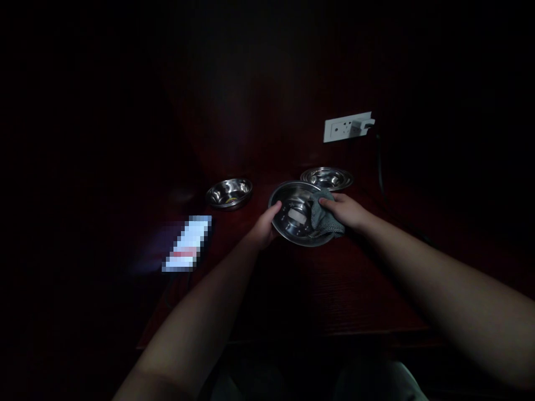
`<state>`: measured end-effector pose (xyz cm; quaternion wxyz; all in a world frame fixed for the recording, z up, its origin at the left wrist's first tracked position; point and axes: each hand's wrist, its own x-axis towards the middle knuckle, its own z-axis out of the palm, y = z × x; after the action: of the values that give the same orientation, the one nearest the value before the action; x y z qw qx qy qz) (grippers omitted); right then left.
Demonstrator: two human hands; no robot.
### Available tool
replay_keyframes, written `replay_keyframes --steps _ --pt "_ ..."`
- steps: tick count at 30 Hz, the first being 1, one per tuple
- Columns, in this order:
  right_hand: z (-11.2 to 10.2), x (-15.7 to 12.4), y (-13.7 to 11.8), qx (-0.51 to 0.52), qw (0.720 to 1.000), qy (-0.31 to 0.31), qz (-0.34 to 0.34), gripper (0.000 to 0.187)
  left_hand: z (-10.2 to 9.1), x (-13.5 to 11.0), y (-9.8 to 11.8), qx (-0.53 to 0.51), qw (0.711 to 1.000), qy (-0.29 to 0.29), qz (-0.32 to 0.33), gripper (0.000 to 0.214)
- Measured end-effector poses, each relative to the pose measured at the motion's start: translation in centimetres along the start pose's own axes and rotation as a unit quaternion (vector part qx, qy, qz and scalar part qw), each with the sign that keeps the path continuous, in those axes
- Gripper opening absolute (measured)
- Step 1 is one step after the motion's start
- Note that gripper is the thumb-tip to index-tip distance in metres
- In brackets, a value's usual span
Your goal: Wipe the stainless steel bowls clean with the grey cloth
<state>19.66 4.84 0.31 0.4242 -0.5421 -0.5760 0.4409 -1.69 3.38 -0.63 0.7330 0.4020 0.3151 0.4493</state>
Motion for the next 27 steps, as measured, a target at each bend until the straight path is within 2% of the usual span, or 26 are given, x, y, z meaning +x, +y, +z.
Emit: replay_keyframes --steps 7,15,20,27 --pt "-0.22 0.09 0.06 -0.038 0.999 -0.014 -0.024 0.020 0.26 -0.46 0.26 0.004 0.999 -0.031 -0.006 0.046" --pt "-0.16 0.23 0.39 -0.051 0.998 -0.025 -0.039 0.020 0.05 -0.69 0.40 0.023 0.999 -0.007 -0.031 0.045" --pt "-0.27 0.34 0.56 -0.047 0.998 -0.033 -0.036 0.020 0.22 -0.84 0.61 0.000 0.999 -0.034 -0.024 0.041" --pt "-0.15 0.30 0.58 -0.053 0.996 -0.029 -0.067 0.021 0.01 -0.77 0.52 -0.011 0.999 -0.024 -0.018 0.043"
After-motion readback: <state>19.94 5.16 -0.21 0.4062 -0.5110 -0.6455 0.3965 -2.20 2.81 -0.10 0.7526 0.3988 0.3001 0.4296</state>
